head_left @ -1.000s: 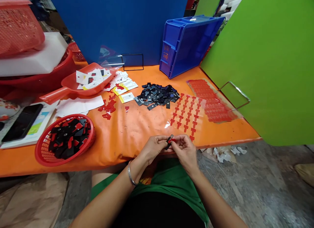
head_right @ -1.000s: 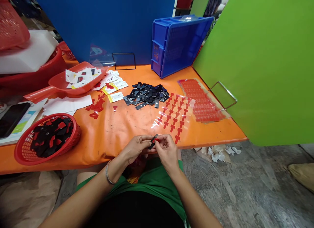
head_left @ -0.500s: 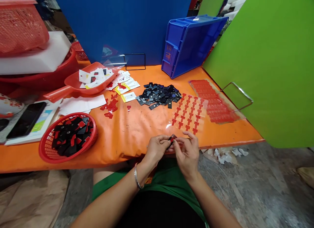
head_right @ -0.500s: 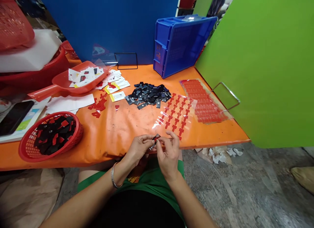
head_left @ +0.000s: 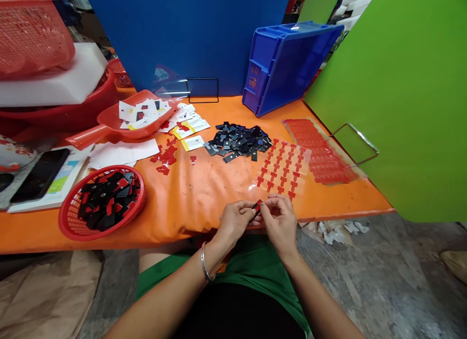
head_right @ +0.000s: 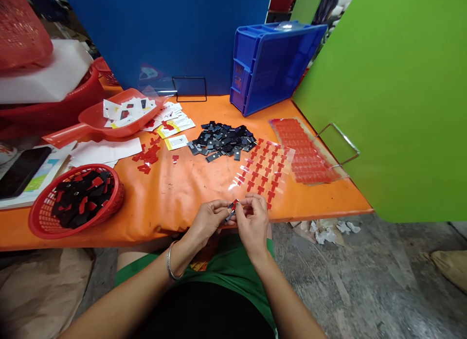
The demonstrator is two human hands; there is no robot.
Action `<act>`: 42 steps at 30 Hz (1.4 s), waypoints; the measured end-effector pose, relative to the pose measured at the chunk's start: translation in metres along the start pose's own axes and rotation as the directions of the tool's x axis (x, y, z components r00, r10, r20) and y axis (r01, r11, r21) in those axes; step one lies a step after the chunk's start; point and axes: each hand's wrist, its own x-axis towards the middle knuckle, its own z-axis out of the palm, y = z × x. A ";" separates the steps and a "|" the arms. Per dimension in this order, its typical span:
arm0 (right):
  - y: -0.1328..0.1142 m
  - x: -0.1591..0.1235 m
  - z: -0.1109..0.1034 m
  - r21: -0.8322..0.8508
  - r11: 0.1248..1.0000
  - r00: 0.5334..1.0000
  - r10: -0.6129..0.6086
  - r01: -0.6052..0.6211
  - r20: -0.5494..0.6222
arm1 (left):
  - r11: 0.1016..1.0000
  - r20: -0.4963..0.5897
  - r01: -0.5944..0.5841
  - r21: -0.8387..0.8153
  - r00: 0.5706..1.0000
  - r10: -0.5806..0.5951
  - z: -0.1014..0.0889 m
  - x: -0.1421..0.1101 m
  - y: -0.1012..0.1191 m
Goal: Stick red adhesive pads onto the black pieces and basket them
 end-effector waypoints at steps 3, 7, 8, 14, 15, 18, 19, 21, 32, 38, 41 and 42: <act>0.001 0.001 0.001 0.023 0.999 1.000 0.026 -0.026 0.007 | 1.000 -0.005 0.007 0.007 1.000 -0.007 0.000 0.000 0.000; 0.001 0.001 0.002 0.101 0.986 0.990 0.130 -0.135 0.060 | 1.000 -0.024 0.023 0.015 0.999 -0.023 0.000 0.000 0.000; 0.001 0.001 0.002 0.137 0.971 0.978 0.187 -0.198 0.092 | 1.000 -0.024 0.018 0.016 1.000 -0.017 0.000 0.000 0.000; 0.004 0.009 -0.004 0.162 0.942 0.954 0.280 -0.294 0.103 | 1.000 -0.011 0.006 0.016 1.000 -0.006 -0.002 -0.002 0.003; 0.005 0.011 -0.005 0.166 0.947 0.961 0.265 -0.275 0.082 | 1.000 -0.010 0.013 0.020 1.000 -0.013 -0.002 -0.002 0.004; 0.010 0.016 -0.009 0.228 0.914 0.927 0.280 -0.337 0.248 | 1.000 0.000 0.007 0.006 1.000 -0.007 -0.003 0.000 0.003; 0.011 0.017 -0.010 0.236 0.900 0.900 0.280 -0.368 0.334 | 1.000 0.009 -0.005 -0.012 1.000 0.005 -0.003 0.002 0.002; 0.011 0.017 -0.010 0.236 0.886 0.859 0.272 -0.400 0.433 | 0.998 0.027 -0.027 -0.054 0.999 0.028 -0.002 0.002 -0.001; -0.013 0.038 0.013 0.032 0.995 0.950 0.081 -0.095 0.301 | 0.855 0.004 -0.444 0.267 0.888 0.460 -0.058 -0.053 0.063; -0.017 0.038 0.051 -0.075 0.917 0.890 -0.357 0.392 0.285 | 0.507 -0.207 -0.392 0.768 0.598 0.775 -0.168 -0.100 0.113; -0.009 0.037 0.063 -0.087 0.880 0.859 -0.428 0.467 0.280 | 0.491 -0.284 -0.314 0.813 0.521 0.805 -0.219 -0.114 0.122; -0.007 0.037 0.065 -0.095 0.872 0.854 -0.439 0.480 0.281 | 0.495 -0.320 -0.309 0.812 0.473 0.821 -0.237 -0.117 0.125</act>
